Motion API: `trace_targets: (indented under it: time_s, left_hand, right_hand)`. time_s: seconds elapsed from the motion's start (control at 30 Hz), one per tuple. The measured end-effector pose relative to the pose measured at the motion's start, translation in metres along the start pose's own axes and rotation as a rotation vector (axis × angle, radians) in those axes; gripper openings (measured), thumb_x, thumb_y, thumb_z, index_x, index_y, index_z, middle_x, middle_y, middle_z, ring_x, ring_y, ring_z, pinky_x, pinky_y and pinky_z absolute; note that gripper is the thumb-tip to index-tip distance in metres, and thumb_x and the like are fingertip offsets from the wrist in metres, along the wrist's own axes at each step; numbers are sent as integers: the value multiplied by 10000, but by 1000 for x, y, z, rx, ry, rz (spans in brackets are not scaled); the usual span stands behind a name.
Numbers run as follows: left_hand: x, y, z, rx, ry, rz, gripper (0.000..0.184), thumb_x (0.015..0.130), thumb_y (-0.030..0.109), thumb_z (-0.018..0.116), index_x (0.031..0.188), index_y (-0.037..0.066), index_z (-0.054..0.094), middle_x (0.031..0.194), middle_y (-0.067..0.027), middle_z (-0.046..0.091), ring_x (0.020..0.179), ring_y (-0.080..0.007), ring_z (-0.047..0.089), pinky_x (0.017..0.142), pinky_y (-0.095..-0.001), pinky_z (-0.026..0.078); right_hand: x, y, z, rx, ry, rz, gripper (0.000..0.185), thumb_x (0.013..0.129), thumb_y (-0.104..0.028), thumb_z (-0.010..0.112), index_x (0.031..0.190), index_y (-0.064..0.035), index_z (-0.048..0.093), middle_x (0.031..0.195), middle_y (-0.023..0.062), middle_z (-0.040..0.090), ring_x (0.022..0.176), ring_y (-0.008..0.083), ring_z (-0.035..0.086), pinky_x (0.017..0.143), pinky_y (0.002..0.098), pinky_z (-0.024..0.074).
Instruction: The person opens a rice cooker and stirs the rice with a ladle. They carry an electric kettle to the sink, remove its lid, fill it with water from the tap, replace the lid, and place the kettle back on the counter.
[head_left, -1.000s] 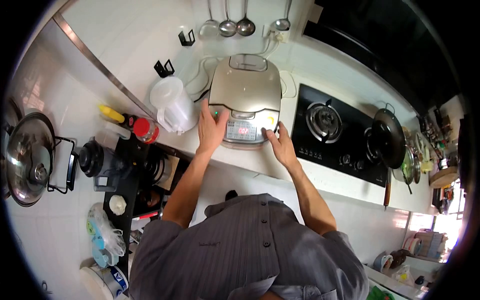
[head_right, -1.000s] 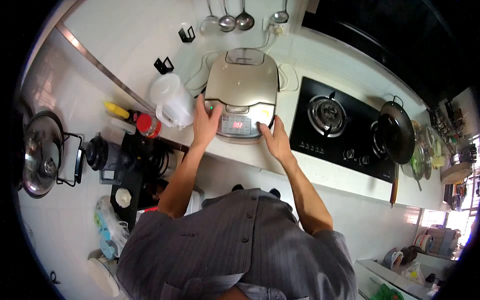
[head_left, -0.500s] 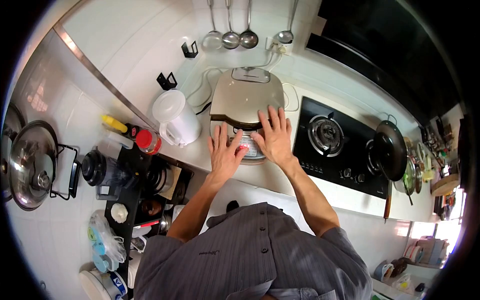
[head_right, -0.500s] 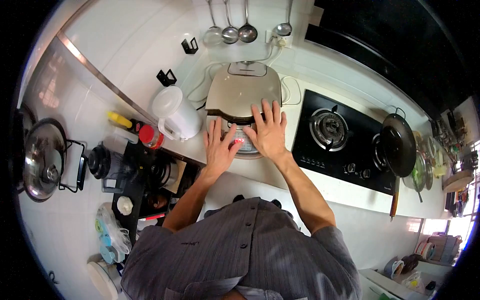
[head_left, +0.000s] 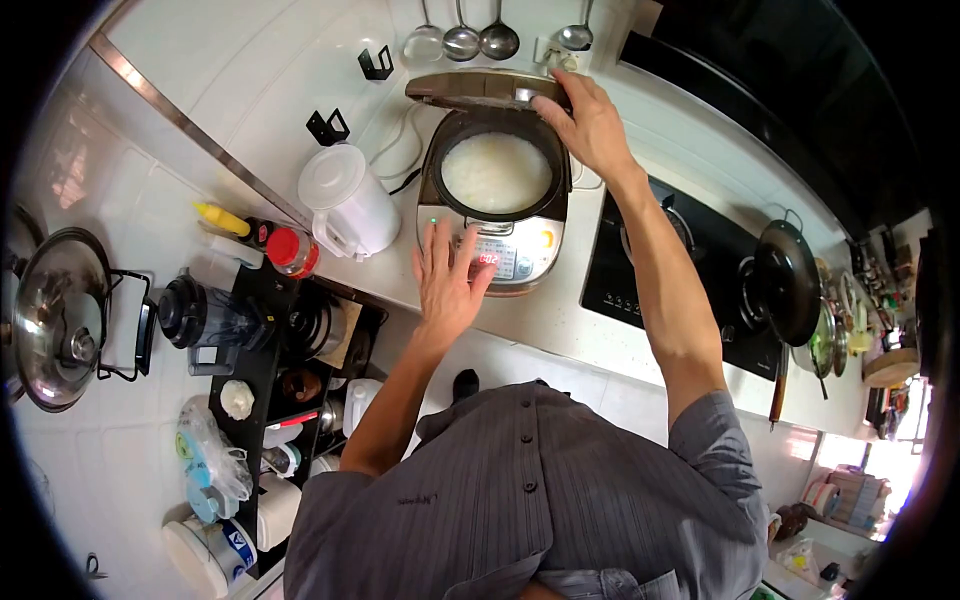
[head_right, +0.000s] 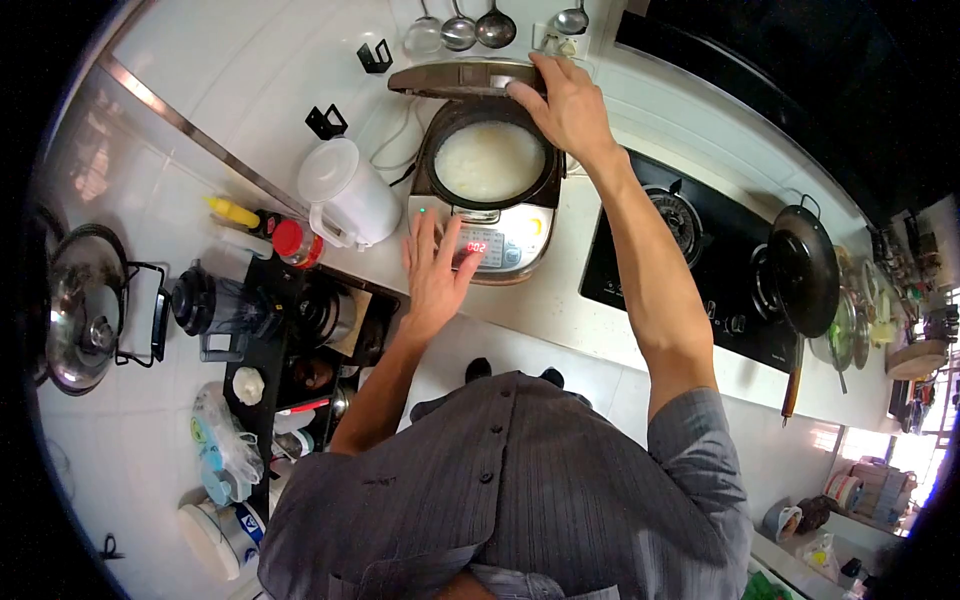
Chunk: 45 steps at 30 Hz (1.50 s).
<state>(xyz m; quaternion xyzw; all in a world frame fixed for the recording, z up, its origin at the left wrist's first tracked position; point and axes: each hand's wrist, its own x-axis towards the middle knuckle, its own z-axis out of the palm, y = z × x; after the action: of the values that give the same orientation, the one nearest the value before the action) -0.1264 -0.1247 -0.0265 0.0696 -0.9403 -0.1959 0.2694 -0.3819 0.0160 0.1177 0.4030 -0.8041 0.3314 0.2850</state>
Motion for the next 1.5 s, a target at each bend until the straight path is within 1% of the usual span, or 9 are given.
trace_targets:
  time_s: [0.23,0.5,0.83,0.93,1.1,1.2,1.23,1.37,1.5]
  left_hand:
    - [-5,7,-12,60,81,-51,642,907,366,698,1451,105,480,1552,-232,337,1434,-449,305,1114,-664,240]
    - [40,-6,-59,89,279,-34,603,899,305,698,1405,56,485,1496,-236,405,1361,-433,398,1095,-605,302]
    - [249,-65,-99,-9,363,237,496,869,251,719,1288,22,582,1333,-200,578,1197,-372,568,992,-470,441]
    - [328,-64,-90,-130,267,227,481,871,263,705,1267,8,609,1248,-199,638,1124,-346,624,951,-426,490]
    - [442,-55,-39,-469,-121,-94,579,838,328,718,1295,-8,603,1240,-221,659,1135,-349,639,970,-425,501]
    - [500,-52,0,-354,-109,-68,615,814,330,722,1307,-15,596,1281,-231,639,1156,-348,634,971,-430,499]
    - [510,-46,9,-371,16,-50,560,807,341,715,1214,-38,645,1216,-230,673,1107,-368,657,947,-442,509]
    - [557,-34,30,-368,-32,-129,411,803,376,689,977,6,729,1011,-217,728,991,-380,693,892,-454,532]
    - [569,-31,45,-312,123,-67,353,815,343,709,957,21,737,918,-180,729,873,-325,692,796,-445,513]
  right_hand:
    - [-9,3,5,-57,20,-31,500,923,-424,663,1254,-52,624,1107,176,662,1036,392,618,840,500,512]
    - [-95,-27,6,-2,-97,-12,511,880,-271,709,1311,-40,561,1340,161,523,1254,377,490,1018,517,406]
    - [-94,-45,5,-95,-135,33,573,871,-299,719,1340,-14,553,1378,191,513,1297,398,465,1058,514,380]
    - [-93,-50,3,-134,-118,47,563,877,-314,712,1323,-2,569,1366,196,531,1285,408,478,1055,517,385]
    - [-86,-66,-3,-150,-109,98,549,881,-312,704,1315,-2,573,1368,200,535,1297,412,481,1055,511,397]
    - [-81,-71,-2,-164,-113,144,559,885,-306,698,1331,-1,554,1375,209,527,1303,419,476,1057,518,398]
    - [-80,-72,-1,-171,-111,149,563,885,-305,698,1333,1,550,1378,214,522,1306,422,473,1058,521,398]
    - [-79,-73,0,-196,-123,171,548,867,-290,722,1315,-17,564,1346,182,538,1286,392,490,1036,494,428]
    - [-86,-74,2,-189,-135,195,546,854,-291,736,1305,-33,569,1329,153,543,1281,370,493,1031,481,429]
